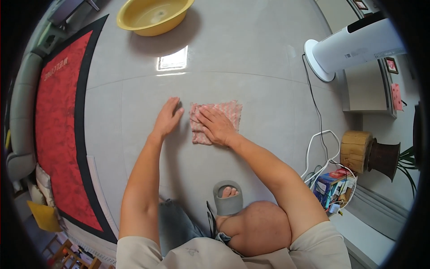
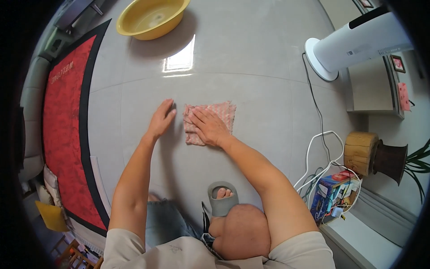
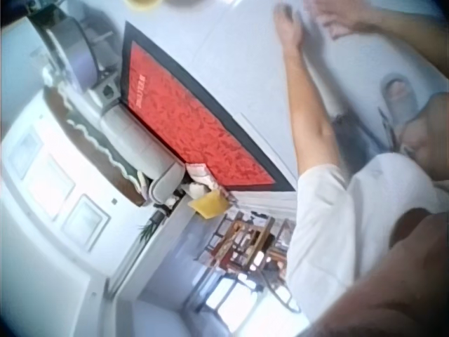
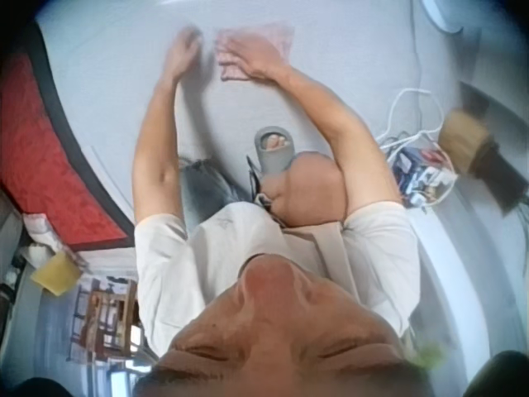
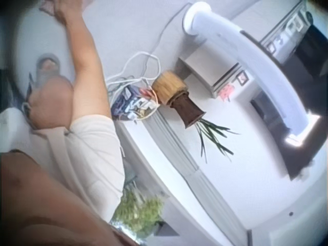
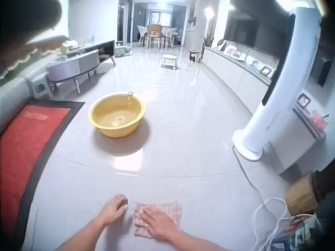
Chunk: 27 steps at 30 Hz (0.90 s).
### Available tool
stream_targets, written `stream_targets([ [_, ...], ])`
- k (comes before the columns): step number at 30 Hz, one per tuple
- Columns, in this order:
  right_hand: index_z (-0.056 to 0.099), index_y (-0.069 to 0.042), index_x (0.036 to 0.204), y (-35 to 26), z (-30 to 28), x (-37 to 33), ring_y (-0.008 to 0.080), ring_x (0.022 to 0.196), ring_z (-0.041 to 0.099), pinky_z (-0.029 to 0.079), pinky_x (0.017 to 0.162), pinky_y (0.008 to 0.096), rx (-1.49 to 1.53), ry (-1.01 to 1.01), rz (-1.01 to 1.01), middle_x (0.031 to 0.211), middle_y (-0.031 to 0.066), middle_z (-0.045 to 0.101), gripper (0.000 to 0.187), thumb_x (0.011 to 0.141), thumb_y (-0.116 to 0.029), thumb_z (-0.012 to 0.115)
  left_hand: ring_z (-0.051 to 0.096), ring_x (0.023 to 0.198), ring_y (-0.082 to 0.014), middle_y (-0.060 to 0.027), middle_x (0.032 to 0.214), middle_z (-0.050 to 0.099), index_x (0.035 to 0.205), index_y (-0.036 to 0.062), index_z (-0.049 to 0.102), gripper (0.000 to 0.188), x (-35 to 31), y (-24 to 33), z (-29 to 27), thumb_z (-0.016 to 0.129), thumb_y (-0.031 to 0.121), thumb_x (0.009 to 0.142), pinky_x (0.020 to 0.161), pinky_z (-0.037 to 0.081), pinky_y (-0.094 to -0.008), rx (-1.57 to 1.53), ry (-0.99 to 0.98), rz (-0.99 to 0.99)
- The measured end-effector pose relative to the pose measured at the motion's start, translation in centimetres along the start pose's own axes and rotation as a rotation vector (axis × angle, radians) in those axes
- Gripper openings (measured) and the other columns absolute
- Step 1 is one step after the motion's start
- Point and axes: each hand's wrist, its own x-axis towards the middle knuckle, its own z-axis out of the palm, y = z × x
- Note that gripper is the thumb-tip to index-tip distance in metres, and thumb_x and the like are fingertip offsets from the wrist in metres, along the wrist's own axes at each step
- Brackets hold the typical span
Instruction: The person wipes the tiled floor with a cloth, rinsing and wringing the cloth in a basin of water between wiping sessions.
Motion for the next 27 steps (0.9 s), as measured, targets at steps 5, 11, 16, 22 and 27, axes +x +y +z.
stream_targets([
  [5, 0.049, -0.012, 0.158, -1.5, 0.6, 3.1, 0.0344, 0.157, 0.036, 0.025, 0.129, 0.0552, -0.195, -0.047, 0.066, 0.166, 0.0147, 0.046, 0.060, 0.105, -0.039, 0.056, 0.037, 0.157, -0.0393, -0.0195, 0.167, 0.044, 0.156, 0.0026, 0.051, 0.071, -5.7, -0.1, -3.2, 0.071, 0.035, 0.096, 0.128, 0.033, -0.0462, 0.386, -0.132, 0.085],
  [11, 0.041, -0.010, 0.164, 2.6, -0.7, 12.8, 0.0350, 0.161, 0.029, 0.020, 0.131, 0.0535, -0.315, 0.071, 0.295, 0.172, 0.0157, 0.035, 0.072, 0.107, -0.053, 0.048, 0.037, 0.156, -0.0373, -0.0173, 0.167, 0.042, 0.154, 0.0019, 0.051, 0.066, -7.8, -0.8, -7.2, 0.069, 0.029, 0.096, 0.127, 0.037, -0.0454, 0.476, -0.223, -0.005],
  [16, 0.035, -0.012, 0.168, 2.9, 0.2, 19.2, 0.0349, 0.165, 0.019, 0.013, 0.133, 0.0527, -0.349, -0.046, 0.074, 0.176, 0.0147, 0.028, 0.080, 0.106, -0.061, 0.046, 0.038, 0.157, -0.0313, -0.0143, 0.168, 0.042, 0.151, 0.0012, 0.054, 0.060, -7.7, -0.8, -10.0, 0.068, 0.026, 0.098, 0.126, 0.038, -0.0425, 0.524, -0.294, -0.053],
  [22, 0.036, -0.011, 0.168, -0.8, 1.2, 18.0, 0.0348, 0.164, 0.022, 0.014, 0.133, 0.0526, -0.389, -0.304, -0.118, 0.175, 0.0149, 0.031, 0.072, 0.109, -0.052, 0.045, 0.050, 0.147, -0.0276, -0.0099, 0.156, 0.054, 0.142, 0.0069, 0.063, 0.050, -3.6, 4.3, -14.1, 0.069, 0.029, 0.097, 0.116, 0.049, -0.0421, 0.711, -0.686, -0.128],
  [27, 0.040, -0.011, 0.166, -8.2, 3.7, 10.9, 0.0349, 0.163, 0.026, 0.016, 0.133, 0.0529, -0.274, -0.367, -0.237, 0.173, 0.0140, 0.036, 0.069, 0.109, -0.050, 0.045, 0.058, 0.136, -0.0280, -0.0063, 0.146, 0.062, 0.132, 0.0130, 0.070, 0.039, -3.8, 0.2, -15.1, 0.069, 0.025, 0.095, 0.104, 0.056, -0.0444, 0.725, -0.570, -0.114],
])
